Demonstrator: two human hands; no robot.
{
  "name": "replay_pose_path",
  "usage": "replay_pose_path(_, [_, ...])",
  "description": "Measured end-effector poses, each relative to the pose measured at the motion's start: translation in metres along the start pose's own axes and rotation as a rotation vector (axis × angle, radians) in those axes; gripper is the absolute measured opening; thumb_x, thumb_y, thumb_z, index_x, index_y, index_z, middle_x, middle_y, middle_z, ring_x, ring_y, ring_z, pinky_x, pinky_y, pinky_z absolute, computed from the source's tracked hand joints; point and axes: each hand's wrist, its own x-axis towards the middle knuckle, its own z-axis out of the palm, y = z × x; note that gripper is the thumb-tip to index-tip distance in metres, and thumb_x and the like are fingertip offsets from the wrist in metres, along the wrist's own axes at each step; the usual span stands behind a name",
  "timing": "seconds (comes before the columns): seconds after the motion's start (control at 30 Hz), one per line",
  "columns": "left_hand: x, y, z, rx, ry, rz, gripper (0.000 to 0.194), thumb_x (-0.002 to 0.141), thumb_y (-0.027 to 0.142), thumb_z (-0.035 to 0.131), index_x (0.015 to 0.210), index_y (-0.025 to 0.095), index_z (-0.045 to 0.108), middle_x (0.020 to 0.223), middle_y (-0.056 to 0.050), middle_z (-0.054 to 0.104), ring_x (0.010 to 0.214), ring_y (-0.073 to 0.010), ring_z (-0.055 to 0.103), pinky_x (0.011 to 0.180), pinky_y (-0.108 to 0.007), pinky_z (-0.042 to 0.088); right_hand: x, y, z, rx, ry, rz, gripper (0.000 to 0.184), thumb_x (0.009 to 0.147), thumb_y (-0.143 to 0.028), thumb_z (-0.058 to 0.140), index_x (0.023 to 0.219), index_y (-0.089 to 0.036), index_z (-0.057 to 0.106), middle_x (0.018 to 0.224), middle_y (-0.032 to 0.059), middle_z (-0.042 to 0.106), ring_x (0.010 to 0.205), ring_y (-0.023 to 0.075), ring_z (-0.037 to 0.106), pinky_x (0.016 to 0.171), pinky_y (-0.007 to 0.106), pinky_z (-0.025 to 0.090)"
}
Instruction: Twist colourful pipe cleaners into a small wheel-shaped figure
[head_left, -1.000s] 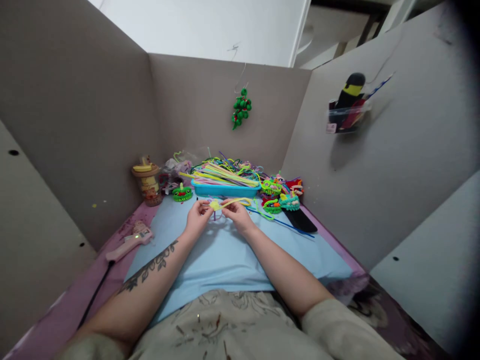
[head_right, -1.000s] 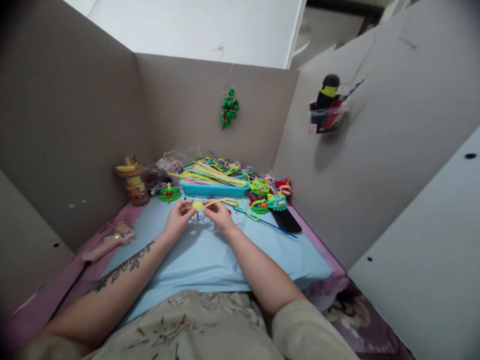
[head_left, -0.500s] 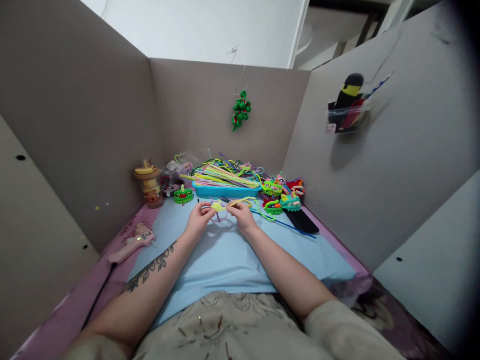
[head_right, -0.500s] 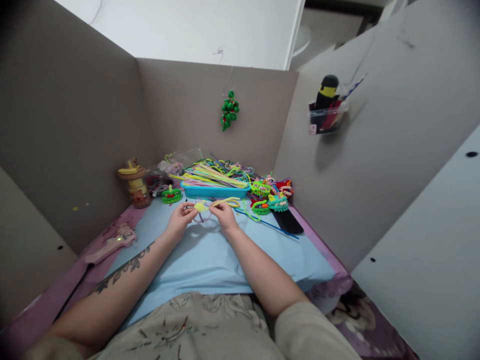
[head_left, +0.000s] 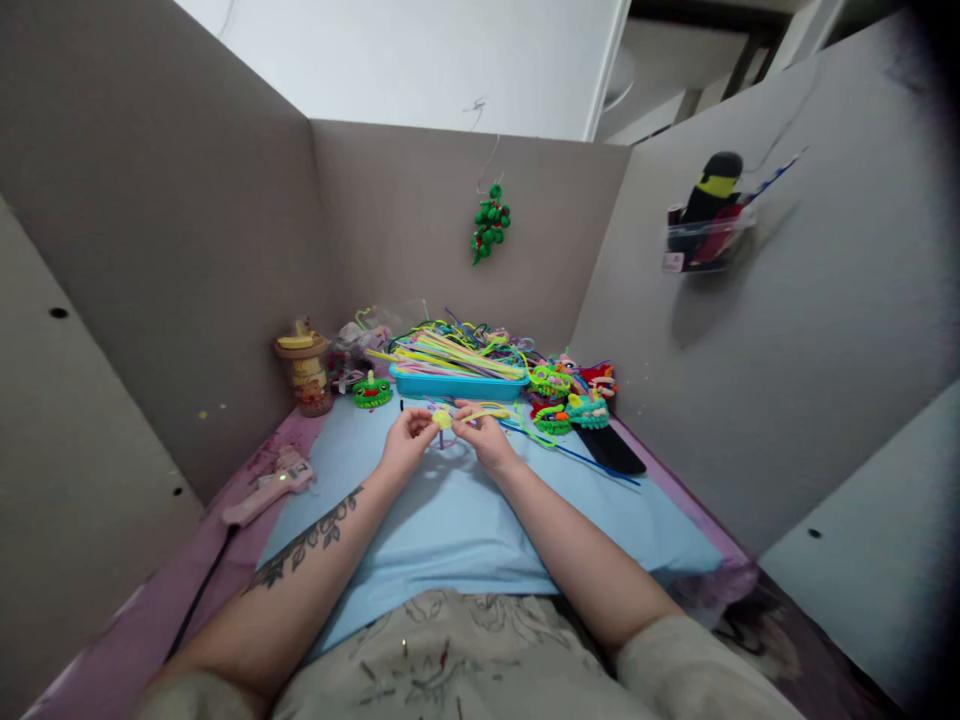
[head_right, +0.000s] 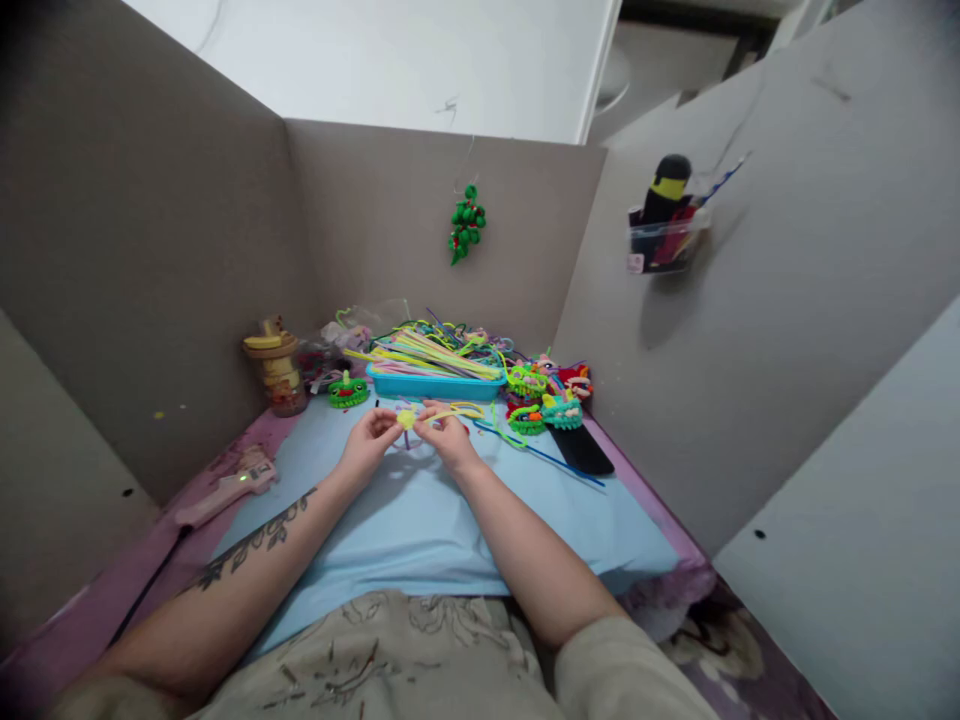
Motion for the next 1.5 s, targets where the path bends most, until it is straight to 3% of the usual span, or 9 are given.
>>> replay_pose_path(0.27, [-0.001, 0.003, 0.0, -0.082, -0.015, -0.108, 0.045, 0.054, 0.034, 0.077, 0.085, 0.017, 0.05, 0.062, 0.003, 0.061, 0.05, -0.0083, 0.051, 0.05, -0.02, 0.035, 0.006, 0.009, -0.002, -0.039, 0.094, 0.021, 0.023, 0.064, -0.037, 0.07, 0.075, -0.018, 0.062, 0.114, 0.0084, 0.056, 0.112, 0.0244, 0.048, 0.094, 0.036, 0.034])
replay_pose_path(0.47, [-0.002, 0.005, -0.002, -0.077, -0.079, -0.171, 0.048, 0.054, 0.035, 0.078, 0.088, 0.017, 0.05, 0.065, 0.003, 0.062, 0.047, -0.0067, 0.049, 0.047, -0.019, 0.031, 0.005, 0.007, -0.003, -0.048, 0.066, 0.039, 0.021, 0.066, -0.037, 0.068, 0.077, -0.019, 0.064, 0.111, 0.0062, 0.058, 0.11, 0.0232, 0.049, 0.096, 0.035, 0.033])
replay_pose_path(0.63, [-0.002, 0.001, -0.001, -0.053, -0.118, -0.117, 0.045, 0.058, 0.037, 0.075, 0.09, 0.017, 0.052, 0.062, 0.003, 0.061, 0.05, -0.0078, 0.05, 0.048, -0.019, 0.032, 0.003, 0.007, -0.003, -0.102, 0.022, 0.035, 0.022, 0.069, -0.04, 0.065, 0.075, -0.019, 0.065, 0.114, 0.0053, 0.056, 0.109, 0.0226, 0.05, 0.095, 0.035, 0.035])
replay_pose_path(0.77, [-0.003, 0.0, 0.0, -0.026, -0.131, -0.098, 0.04, 0.063, 0.038, 0.072, 0.091, 0.017, 0.052, 0.053, 0.007, 0.054, 0.041, -0.0048, 0.041, 0.043, -0.017, 0.026, 0.002, 0.007, -0.001, -0.145, 0.01, 0.008, 0.025, 0.071, -0.044, 0.062, 0.077, -0.019, 0.065, 0.113, 0.0067, 0.055, 0.105, 0.0222, 0.051, 0.091, 0.035, 0.038])
replay_pose_path(1.03, [-0.007, 0.008, 0.003, -0.027, -0.096, -0.141, 0.047, 0.057, 0.036, 0.076, 0.091, 0.016, 0.05, 0.056, 0.004, 0.06, 0.042, -0.0057, 0.044, 0.043, -0.017, 0.029, -0.001, 0.006, 0.002, -0.148, -0.014, 0.017, 0.028, 0.07, -0.046, 0.063, 0.074, -0.019, 0.064, 0.114, 0.0076, 0.053, 0.103, 0.0227, 0.052, 0.082, 0.034, 0.043])
replay_pose_path(1.13, [-0.007, 0.008, 0.003, -0.047, -0.062, -0.142, 0.047, 0.055, 0.036, 0.076, 0.09, 0.016, 0.051, 0.057, 0.004, 0.061, 0.044, -0.0064, 0.046, 0.044, -0.017, 0.029, 0.001, 0.008, 0.0, -0.172, -0.006, 0.006, 0.027, 0.071, -0.046, 0.062, 0.074, -0.019, 0.064, 0.103, 0.0059, 0.059, 0.096, 0.021, 0.054, 0.081, 0.033, 0.042])
replay_pose_path(1.3, [-0.004, 0.007, -0.001, -0.04, 0.027, -0.141, 0.047, 0.055, 0.035, 0.076, 0.09, 0.017, 0.051, 0.057, 0.003, 0.062, 0.045, -0.0074, 0.048, 0.045, -0.018, 0.029, 0.007, 0.005, -0.009, -0.251, 0.115, -0.009, 0.031, 0.075, -0.045, 0.055, 0.061, -0.017, 0.054, 0.06, -0.0011, 0.052, 0.06, 0.014, 0.048, 0.059, 0.026, 0.039])
replay_pose_path(1.43, [-0.002, 0.006, -0.003, -0.019, 0.087, -0.143, 0.046, 0.055, 0.035, 0.075, 0.09, 0.017, 0.051, 0.057, 0.003, 0.062, 0.048, -0.0084, 0.05, 0.047, -0.018, 0.031, 0.009, -0.004, -0.019, -0.401, 0.3, -0.121, 0.015, 0.071, -0.032, 0.058, 0.073, -0.018, 0.055, 0.063, -0.0028, 0.051, 0.06, 0.0133, 0.046, 0.058, 0.025, 0.037])
replay_pose_path(1.5, [-0.002, 0.007, -0.003, -0.006, 0.094, -0.139, 0.045, 0.055, 0.035, 0.074, 0.089, 0.017, 0.052, 0.056, 0.004, 0.061, 0.046, -0.0078, 0.048, 0.046, -0.018, 0.03, 0.009, -0.007, -0.023, -0.486, 0.293, -0.187, 0.014, 0.07, -0.027, 0.058, 0.081, -0.018, 0.057, 0.066, -0.0023, 0.051, 0.061, 0.0138, 0.048, 0.059, 0.025, 0.038])
